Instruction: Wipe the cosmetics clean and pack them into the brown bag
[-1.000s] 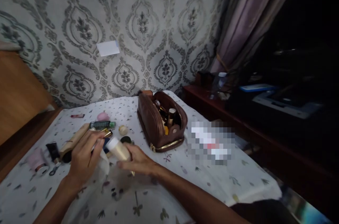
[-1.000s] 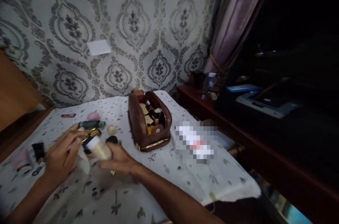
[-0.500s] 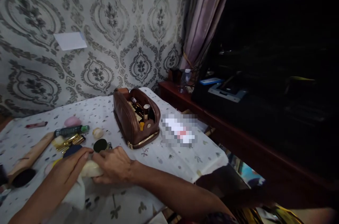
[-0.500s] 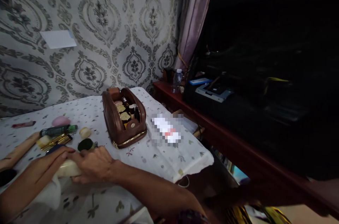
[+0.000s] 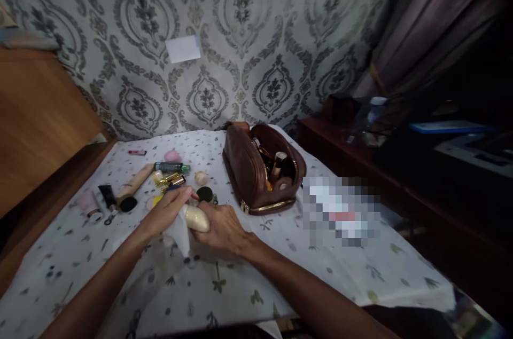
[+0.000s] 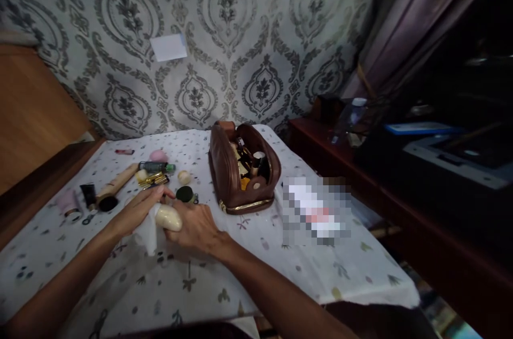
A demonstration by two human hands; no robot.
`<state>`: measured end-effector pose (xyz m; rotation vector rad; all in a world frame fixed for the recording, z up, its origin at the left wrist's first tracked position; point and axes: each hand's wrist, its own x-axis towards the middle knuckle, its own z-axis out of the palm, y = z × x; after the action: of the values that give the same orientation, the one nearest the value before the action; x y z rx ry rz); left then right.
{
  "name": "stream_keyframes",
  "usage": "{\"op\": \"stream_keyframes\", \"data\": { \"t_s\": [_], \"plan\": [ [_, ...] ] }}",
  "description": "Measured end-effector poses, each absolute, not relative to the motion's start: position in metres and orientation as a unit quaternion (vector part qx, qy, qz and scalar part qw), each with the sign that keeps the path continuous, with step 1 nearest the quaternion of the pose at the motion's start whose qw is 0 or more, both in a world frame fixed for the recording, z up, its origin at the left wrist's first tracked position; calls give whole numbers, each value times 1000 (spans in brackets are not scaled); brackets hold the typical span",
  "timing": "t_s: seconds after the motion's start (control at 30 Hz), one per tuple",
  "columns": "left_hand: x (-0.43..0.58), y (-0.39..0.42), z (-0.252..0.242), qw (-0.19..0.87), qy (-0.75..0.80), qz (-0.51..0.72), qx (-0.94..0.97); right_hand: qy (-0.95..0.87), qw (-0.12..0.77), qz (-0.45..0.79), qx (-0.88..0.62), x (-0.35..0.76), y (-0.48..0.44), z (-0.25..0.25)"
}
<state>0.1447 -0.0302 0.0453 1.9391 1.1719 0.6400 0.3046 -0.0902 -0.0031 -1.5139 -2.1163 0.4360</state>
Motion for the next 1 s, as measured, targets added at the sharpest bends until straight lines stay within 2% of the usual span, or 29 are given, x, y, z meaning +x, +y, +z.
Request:
{"op": "stream_keyframes", "data": {
  "t_s": [0.13,0.33,0.47,0.57,0.77,1.0],
  "plan": [
    [150,-33,43,345,443,308,768,-729,283,221,-583,302,-91,-3],
    [162,-35,37,286,456,448,714,-713,415,286,-488,302,-92,-8],
    [172,-34,31,283,481,500,662,-662,462,329,-490,295,-94,-15],
    [180,-36,25,286,498,514,637,-623,495,355,-491,290,-93,-21],
    [189,-42,5,354,537,499,581,-587,549,359,-474,291,-86,-33],
    [188,-47,3,336,514,495,615,-548,592,368,-463,293,-84,-31]
  ]
}}
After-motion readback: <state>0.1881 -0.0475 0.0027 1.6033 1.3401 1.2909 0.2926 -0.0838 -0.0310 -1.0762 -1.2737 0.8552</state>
